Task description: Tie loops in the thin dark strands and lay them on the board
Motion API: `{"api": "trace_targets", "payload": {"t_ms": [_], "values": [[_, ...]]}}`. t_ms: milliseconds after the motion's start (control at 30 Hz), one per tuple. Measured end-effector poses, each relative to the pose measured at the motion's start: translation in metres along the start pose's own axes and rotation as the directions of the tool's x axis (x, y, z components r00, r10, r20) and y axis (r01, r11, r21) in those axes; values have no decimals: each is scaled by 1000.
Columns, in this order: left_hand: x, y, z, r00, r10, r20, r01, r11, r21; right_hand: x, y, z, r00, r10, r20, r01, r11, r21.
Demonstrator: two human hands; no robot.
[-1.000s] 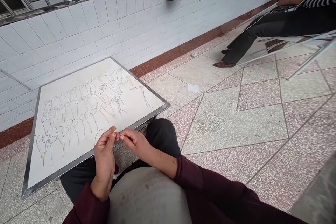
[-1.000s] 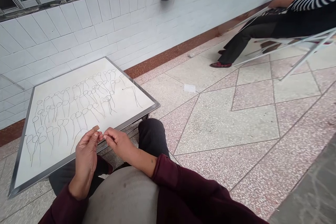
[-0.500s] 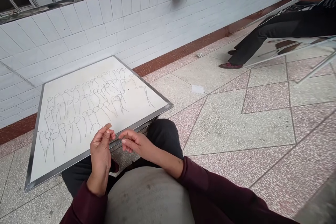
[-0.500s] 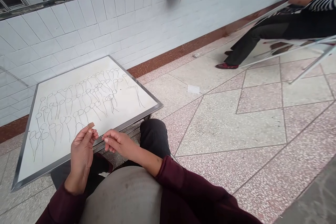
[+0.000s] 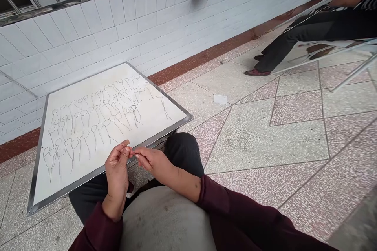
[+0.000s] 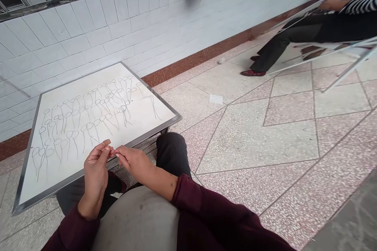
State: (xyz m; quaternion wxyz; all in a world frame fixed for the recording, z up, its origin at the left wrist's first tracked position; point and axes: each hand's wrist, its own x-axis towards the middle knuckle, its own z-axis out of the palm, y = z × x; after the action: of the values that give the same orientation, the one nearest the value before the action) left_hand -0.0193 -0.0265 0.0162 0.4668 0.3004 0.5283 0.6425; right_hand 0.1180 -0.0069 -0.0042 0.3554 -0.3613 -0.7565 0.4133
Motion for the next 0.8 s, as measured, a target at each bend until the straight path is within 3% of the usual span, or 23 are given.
{"api": "trace_targets", "payload": {"t_ms": [233,400,533,700,800], "values": [[-1,5,1,1000,15,10,-15,1000,14,0,4,0,994,83,72,-97,968,233],[-2,6,2,997,43,-59,-40,998,56,-1,6,2,995,82,58,-92,975,201],[-1,1,3,998,49,-42,-48,998,36,-2,8,7,994,96,55,-109,948,300],[-1,-3,4,997,49,-68,-45,998,48,-1,7,6,993,114,37,-119,974,193],[-1,-2,5,999,31,-30,-30,999,29,0,5,5,989,138,51,-147,954,261]]}}
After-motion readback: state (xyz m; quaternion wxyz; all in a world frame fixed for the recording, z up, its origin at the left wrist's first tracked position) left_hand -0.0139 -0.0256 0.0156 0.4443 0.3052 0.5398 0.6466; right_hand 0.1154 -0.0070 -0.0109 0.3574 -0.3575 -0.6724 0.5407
